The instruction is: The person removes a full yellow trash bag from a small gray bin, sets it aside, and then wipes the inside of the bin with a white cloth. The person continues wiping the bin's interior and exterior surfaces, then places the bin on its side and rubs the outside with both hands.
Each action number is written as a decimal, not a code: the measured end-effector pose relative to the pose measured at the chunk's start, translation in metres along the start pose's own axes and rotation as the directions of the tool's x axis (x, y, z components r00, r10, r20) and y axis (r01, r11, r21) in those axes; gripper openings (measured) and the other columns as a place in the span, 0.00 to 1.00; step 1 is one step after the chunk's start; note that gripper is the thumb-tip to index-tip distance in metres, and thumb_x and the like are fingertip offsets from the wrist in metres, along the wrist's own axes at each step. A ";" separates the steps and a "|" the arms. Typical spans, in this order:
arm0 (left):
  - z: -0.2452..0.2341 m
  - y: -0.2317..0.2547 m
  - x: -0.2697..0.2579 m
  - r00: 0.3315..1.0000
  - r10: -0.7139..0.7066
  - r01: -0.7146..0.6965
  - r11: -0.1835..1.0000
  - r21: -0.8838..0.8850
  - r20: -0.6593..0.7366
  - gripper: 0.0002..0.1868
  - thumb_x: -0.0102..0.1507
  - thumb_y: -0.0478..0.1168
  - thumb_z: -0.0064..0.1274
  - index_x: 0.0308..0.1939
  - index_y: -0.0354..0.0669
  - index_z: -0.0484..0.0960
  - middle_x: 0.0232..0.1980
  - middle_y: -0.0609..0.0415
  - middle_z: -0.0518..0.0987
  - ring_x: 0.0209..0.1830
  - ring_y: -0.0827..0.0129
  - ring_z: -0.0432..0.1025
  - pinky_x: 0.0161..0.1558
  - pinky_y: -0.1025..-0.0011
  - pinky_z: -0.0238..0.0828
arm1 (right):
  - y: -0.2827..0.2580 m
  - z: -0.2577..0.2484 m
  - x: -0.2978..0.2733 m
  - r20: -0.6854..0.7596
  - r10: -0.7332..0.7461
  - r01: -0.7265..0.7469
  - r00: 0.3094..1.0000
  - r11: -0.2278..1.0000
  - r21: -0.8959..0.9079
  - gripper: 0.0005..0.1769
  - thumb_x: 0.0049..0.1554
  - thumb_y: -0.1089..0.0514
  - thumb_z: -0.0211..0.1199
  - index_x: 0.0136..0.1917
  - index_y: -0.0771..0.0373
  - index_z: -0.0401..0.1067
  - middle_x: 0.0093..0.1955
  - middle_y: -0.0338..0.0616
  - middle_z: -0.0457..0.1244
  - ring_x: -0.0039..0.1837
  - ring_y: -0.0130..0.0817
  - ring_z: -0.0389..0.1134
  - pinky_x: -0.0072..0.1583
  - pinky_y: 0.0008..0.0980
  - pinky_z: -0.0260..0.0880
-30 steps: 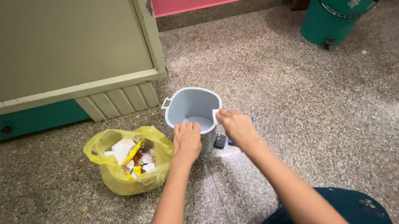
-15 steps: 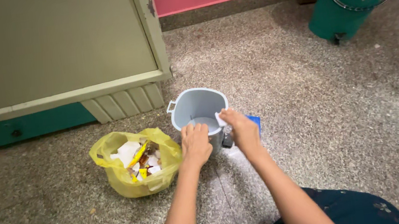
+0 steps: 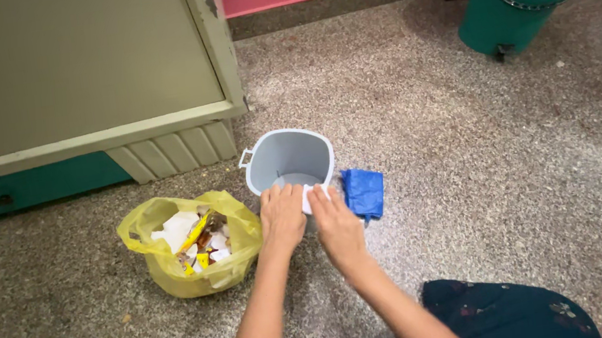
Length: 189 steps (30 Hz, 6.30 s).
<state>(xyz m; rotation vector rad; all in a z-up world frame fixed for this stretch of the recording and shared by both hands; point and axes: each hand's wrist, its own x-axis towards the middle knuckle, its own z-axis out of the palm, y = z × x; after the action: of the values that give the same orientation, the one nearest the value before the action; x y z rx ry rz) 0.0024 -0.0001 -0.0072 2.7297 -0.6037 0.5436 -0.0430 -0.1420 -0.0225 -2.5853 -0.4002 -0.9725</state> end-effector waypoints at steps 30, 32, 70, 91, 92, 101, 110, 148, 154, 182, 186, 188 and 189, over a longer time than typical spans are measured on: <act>-0.022 -0.018 0.013 0.876 -0.140 0.036 0.973 0.226 0.462 0.23 0.46 0.62 0.71 0.32 0.50 0.90 0.34 0.48 0.85 0.40 0.57 0.81 0.49 0.61 0.74 | 0.040 -0.010 0.022 0.000 0.215 -0.203 0.977 0.924 0.325 0.36 0.46 0.80 0.51 0.64 0.58 0.74 0.69 0.47 0.66 0.71 0.44 0.68 0.70 0.38 0.67; -0.018 -0.012 0.016 0.872 -0.173 0.109 0.981 0.163 0.459 0.24 0.46 0.61 0.71 0.32 0.49 0.90 0.34 0.47 0.85 0.39 0.55 0.81 0.44 0.60 0.76 | 0.028 -0.011 0.015 -0.036 0.227 -0.202 0.973 0.920 0.337 0.38 0.42 0.81 0.50 0.64 0.60 0.74 0.68 0.50 0.66 0.70 0.46 0.67 0.70 0.39 0.67; 0.015 0.001 0.021 0.896 -0.296 0.256 0.953 0.160 0.332 0.10 0.55 0.52 0.66 0.32 0.52 0.91 0.37 0.47 0.86 0.42 0.59 0.81 0.52 0.58 0.68 | 0.017 -0.015 0.013 0.023 -0.027 0.023 0.999 0.991 0.133 0.29 0.48 0.77 0.56 0.57 0.53 0.77 0.61 0.36 0.70 0.62 0.36 0.72 0.57 0.33 0.75; 0.023 0.008 0.018 0.940 -0.312 0.288 0.942 0.170 0.138 0.08 0.57 0.48 0.62 0.26 0.53 0.89 0.32 0.48 0.85 0.37 0.60 0.81 0.53 0.59 0.66 | 0.016 0.020 0.031 0.111 -0.118 0.116 0.987 0.993 0.018 0.13 0.49 0.72 0.56 0.50 0.68 0.70 0.62 0.60 0.63 0.77 0.60 0.56 0.75 0.55 0.55; 0.024 0.008 0.017 0.951 -0.296 0.279 0.946 0.165 0.089 0.10 0.60 0.48 0.60 0.25 0.53 0.89 0.31 0.48 0.85 0.36 0.59 0.81 0.51 0.58 0.66 | 0.011 0.017 0.026 0.120 -0.117 0.114 0.986 0.993 0.032 0.11 0.49 0.71 0.56 0.48 0.68 0.69 0.58 0.61 0.64 0.76 0.62 0.57 0.75 0.56 0.55; -0.019 0.010 -0.001 0.856 -0.181 0.227 0.973 -0.036 0.484 0.23 0.46 0.55 0.71 0.43 0.55 0.89 0.46 0.48 0.84 0.49 0.56 0.76 0.54 0.54 0.65 | 0.018 -0.010 0.007 0.129 -0.335 0.327 0.933 0.942 0.081 0.12 0.51 0.64 0.58 0.50 0.66 0.67 0.55 0.55 0.64 0.70 0.54 0.61 0.76 0.52 0.57; -0.074 -0.029 0.015 0.956 -0.199 0.104 0.917 -0.385 -0.216 0.38 0.39 0.39 0.74 0.53 0.39 0.82 0.58 0.39 0.81 0.60 0.43 0.70 0.59 0.51 0.62 | 0.037 -0.049 -0.015 0.163 -0.458 0.433 0.874 0.886 0.169 0.13 0.53 0.64 0.56 0.53 0.67 0.67 0.55 0.53 0.64 0.71 0.53 0.61 0.76 0.54 0.52; -0.018 0.072 0.051 0.930 -0.316 0.368 0.813 -0.452 0.189 0.24 0.50 0.35 0.50 0.43 0.68 0.90 0.37 0.44 0.85 0.42 0.48 0.80 0.51 0.56 0.73 | 0.047 0.108 -0.042 0.641 0.044 -0.472 0.767 0.715 0.515 0.31 0.61 0.49 0.57 0.71 0.69 0.62 0.72 0.62 0.61 0.73 0.48 0.60 0.71 0.45 0.60; -0.024 0.064 0.050 0.918 -0.342 0.397 0.800 -0.449 0.201 0.24 0.52 0.35 0.49 0.45 0.69 0.90 0.38 0.43 0.85 0.41 0.47 0.80 0.50 0.56 0.74 | 0.037 0.100 -0.042 0.722 0.081 -0.722 0.687 0.193 0.665 0.29 0.61 0.52 0.60 0.69 0.71 0.62 0.71 0.58 0.61 0.69 0.42 0.62 0.68 0.41 0.64; -0.042 0.046 0.029 0.909 -0.386 0.408 0.747 -0.525 0.157 0.25 0.52 0.32 0.48 0.45 0.67 0.89 0.40 0.43 0.85 0.42 0.47 0.80 0.46 0.56 0.77 | 0.019 0.122 -0.055 0.777 0.116 -0.778 0.618 0.230 0.584 0.23 0.61 0.51 0.55 0.66 0.63 0.65 0.67 0.58 0.63 0.70 0.55 0.62 0.66 0.46 0.66; -0.040 0.051 0.029 0.913 -0.382 0.398 0.756 -0.520 0.143 0.25 0.51 0.33 0.47 0.44 0.67 0.89 0.39 0.43 0.85 0.42 0.46 0.80 0.46 0.55 0.76 | 0.043 0.115 -0.056 0.819 0.092 -0.467 0.566 0.855 0.226 0.24 0.62 0.46 0.53 0.60 0.66 0.74 0.61 0.67 0.66 0.65 0.59 0.68 0.65 0.48 0.67; -0.038 0.057 0.030 0.902 -0.402 0.423 0.758 -0.496 0.155 0.25 0.52 0.33 0.48 0.45 0.67 0.90 0.38 0.42 0.85 0.42 0.45 0.79 0.46 0.54 0.76 | 0.053 0.110 -0.060 0.848 0.271 -0.396 0.456 0.915 -0.080 0.25 0.60 0.43 0.53 0.62 0.59 0.74 0.61 0.65 0.66 0.62 0.59 0.69 0.62 0.50 0.69; -0.039 0.059 0.034 0.901 -0.408 0.427 0.768 -0.478 0.148 0.24 0.52 0.34 0.49 0.44 0.67 0.90 0.38 0.41 0.84 0.41 0.44 0.79 0.47 0.54 0.76 | 0.057 0.110 -0.056 0.851 0.237 -0.411 0.468 0.911 -0.028 0.24 0.59 0.45 0.54 0.61 0.60 0.75 0.59 0.65 0.67 0.61 0.59 0.70 0.61 0.50 0.70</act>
<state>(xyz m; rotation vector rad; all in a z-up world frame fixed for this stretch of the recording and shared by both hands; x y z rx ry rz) -0.0070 -0.0490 0.0539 2.2629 -0.0950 0.1858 0.0008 -0.1551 -0.1503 -2.6229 -0.1692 0.5258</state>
